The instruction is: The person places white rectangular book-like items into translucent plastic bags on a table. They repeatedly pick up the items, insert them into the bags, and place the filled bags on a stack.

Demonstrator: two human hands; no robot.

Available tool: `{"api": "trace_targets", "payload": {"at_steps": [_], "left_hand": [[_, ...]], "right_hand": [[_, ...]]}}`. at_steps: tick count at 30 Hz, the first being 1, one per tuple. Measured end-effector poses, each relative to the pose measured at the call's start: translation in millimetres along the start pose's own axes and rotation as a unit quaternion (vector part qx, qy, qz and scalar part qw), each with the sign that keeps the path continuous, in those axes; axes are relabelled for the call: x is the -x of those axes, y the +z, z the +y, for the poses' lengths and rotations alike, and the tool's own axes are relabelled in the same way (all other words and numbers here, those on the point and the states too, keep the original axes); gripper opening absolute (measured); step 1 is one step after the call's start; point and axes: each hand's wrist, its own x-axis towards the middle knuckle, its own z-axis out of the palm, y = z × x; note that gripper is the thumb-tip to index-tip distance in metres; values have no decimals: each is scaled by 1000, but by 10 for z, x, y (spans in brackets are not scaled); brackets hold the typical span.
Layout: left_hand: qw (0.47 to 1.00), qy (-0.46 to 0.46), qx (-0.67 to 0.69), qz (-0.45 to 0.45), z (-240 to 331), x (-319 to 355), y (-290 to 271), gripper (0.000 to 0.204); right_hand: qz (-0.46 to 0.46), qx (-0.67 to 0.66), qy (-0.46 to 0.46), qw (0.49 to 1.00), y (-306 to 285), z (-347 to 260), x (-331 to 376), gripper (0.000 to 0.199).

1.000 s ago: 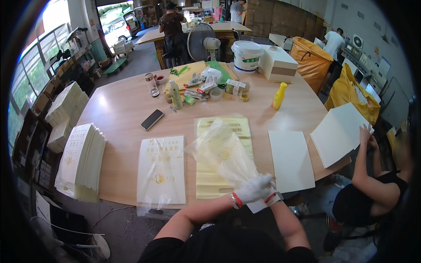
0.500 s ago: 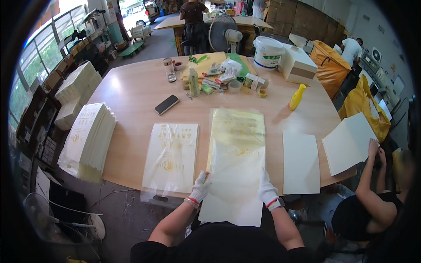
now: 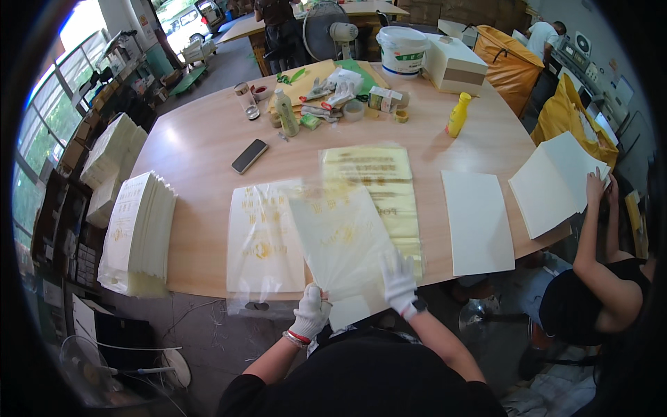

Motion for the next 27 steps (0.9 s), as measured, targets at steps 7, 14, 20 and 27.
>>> {"api": "trace_targets", "payload": {"at_steps": [7,14,20,27], "left_hand": [[997,-40,1,-61,-270,57,-67,12],[981,-45,111,-154,-159,627,-174,26],[998,-23,-49,29,-251,203,87,13],[986,38,139,-80,30,223,-220,12]], "right_hand": [[-109,-178,88,974,-416,137,175,75],[-63,26,115,991,-790,-206,793,70],[-105,-158,218,957,-525,36,883,51],[-7,-715,546,437,-322,33,910,30]]}}
